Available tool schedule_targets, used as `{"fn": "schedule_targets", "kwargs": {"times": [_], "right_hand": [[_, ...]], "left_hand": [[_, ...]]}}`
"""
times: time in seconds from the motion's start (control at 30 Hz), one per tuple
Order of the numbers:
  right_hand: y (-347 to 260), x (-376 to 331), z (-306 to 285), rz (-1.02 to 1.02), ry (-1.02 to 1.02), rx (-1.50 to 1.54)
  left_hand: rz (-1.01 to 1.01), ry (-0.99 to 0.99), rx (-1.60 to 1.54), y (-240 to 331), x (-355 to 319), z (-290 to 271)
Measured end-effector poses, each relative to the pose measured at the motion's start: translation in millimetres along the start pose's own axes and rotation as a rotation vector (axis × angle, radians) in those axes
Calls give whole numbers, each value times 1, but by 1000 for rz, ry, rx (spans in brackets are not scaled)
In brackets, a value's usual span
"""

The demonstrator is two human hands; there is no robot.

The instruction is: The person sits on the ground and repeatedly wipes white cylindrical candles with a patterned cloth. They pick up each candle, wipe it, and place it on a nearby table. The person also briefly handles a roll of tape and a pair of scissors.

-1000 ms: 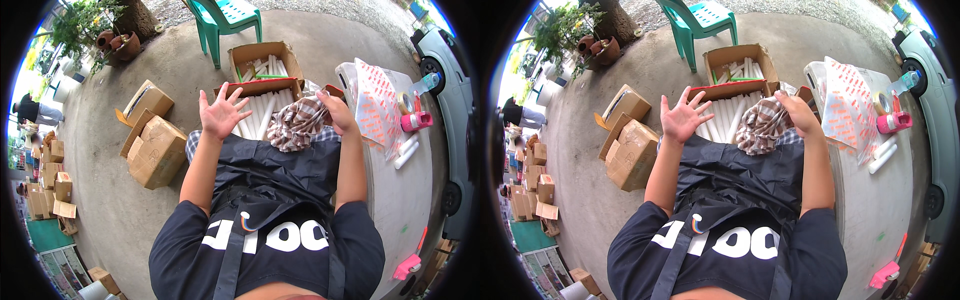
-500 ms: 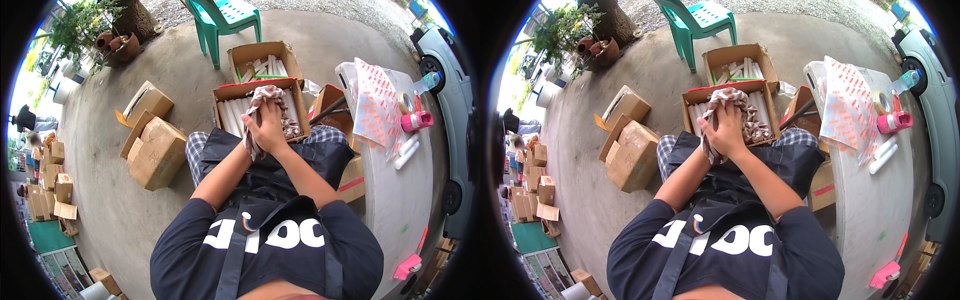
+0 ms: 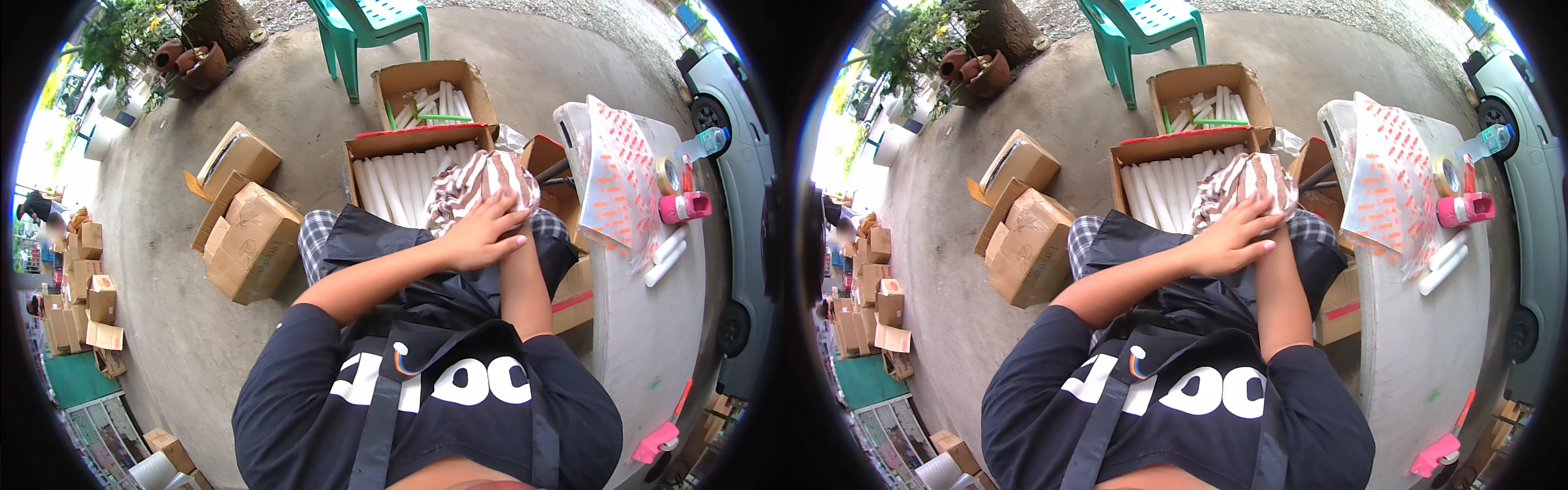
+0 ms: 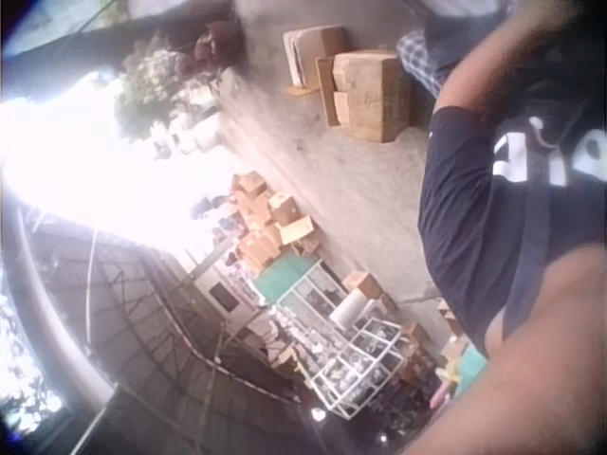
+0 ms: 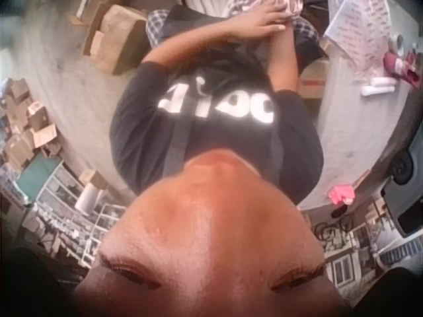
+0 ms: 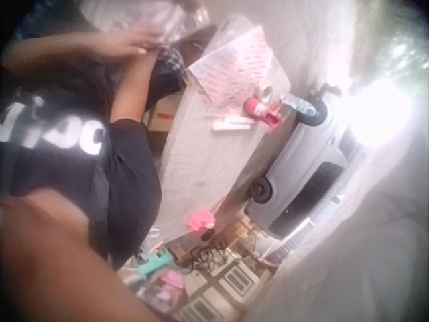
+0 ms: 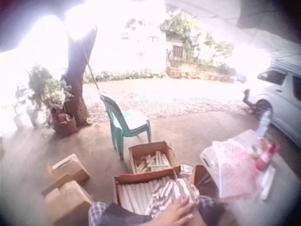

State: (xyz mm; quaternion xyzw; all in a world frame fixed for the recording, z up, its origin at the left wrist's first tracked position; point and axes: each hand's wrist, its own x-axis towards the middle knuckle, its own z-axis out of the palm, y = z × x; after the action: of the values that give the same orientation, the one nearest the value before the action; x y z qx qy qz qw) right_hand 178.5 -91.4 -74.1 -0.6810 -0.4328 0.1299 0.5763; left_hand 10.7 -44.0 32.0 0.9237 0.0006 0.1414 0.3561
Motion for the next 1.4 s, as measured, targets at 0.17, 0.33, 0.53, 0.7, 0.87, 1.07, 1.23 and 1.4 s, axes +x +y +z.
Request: {"fn": "schedule_targets", "kwargs": {"times": [0.17,0.33,0.53,0.7,0.87,1.07,1.23,1.4], "right_hand": [[-7,-20,-46,-619,-38,-660],[-129,-18,-47,-522,20,-1039],[-104,-53,-49,-374,-43,-818],[-54,-65,-26,-161,43,-450],[-69,-35,-43,193,129,205],[-88,-2,3,516,310,1010],[-97,26,38,466,483,1033],[-127,26,38,598,345,1416]], "left_hand": [[-502,574,-754,-109,12,1],[-1042,47,42,-208,-37,88],[-1004,-139,372,-181,-36,102],[-987,138,83,-194,-35,87],[-812,275,-406,-168,-43,30],[-331,430,242,-67,-62,-19],[-45,541,256,-42,-77,-35],[199,1094,-82,-39,-63,-39]]}}
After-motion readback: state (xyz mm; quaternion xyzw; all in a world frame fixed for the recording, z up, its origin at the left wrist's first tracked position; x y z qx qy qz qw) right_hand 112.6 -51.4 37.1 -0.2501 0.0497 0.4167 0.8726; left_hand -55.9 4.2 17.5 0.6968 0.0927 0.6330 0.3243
